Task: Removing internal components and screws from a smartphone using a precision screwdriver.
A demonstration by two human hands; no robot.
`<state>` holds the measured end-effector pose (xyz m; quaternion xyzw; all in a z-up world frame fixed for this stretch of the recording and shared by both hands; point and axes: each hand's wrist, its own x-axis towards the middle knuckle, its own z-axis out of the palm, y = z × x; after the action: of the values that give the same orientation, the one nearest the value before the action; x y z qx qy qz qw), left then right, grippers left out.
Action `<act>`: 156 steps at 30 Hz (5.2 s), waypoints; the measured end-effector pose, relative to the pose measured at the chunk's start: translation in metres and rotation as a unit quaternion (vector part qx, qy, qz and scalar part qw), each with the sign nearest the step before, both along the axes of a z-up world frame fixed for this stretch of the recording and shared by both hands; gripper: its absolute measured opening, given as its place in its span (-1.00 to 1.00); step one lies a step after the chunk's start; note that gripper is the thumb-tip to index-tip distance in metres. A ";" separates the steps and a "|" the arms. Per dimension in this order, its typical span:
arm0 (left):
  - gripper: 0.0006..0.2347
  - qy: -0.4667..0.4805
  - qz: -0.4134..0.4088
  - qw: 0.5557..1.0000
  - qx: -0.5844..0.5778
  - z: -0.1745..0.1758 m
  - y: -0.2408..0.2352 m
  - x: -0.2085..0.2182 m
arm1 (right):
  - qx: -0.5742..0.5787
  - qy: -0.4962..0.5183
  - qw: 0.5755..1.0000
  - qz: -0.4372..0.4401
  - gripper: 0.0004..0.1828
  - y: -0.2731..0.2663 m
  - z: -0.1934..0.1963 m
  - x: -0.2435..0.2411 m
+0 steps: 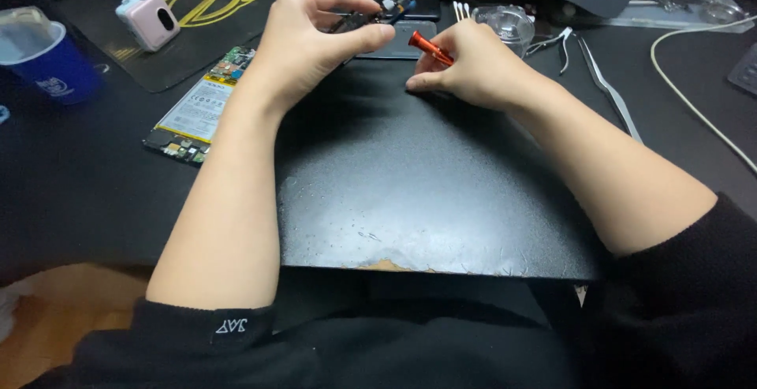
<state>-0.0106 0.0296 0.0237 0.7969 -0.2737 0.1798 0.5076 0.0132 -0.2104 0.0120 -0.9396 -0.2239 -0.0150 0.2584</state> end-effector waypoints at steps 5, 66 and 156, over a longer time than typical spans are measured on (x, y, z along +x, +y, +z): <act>-0.75 0.022 -0.005 1.000 -0.013 0.003 -0.004 -0.007 | -0.026 -0.013 1.000 -0.010 -0.78 0.002 -0.005 0.003; -0.52 0.133 0.020 0.950 0.282 -0.011 -0.022 -0.009 | 0.464 0.027 0.884 0.046 -0.80 -0.006 0.041 0.012; -0.56 0.156 0.019 0.946 0.283 -0.005 -0.023 -0.019 | 0.284 -0.177 0.935 0.117 -0.36 0.005 0.009 -0.023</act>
<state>-0.0294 0.0065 0.0189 0.9310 -0.2151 -0.0218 0.2940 -0.0094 -0.2056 0.0205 -0.7764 -0.3612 -0.2135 0.4703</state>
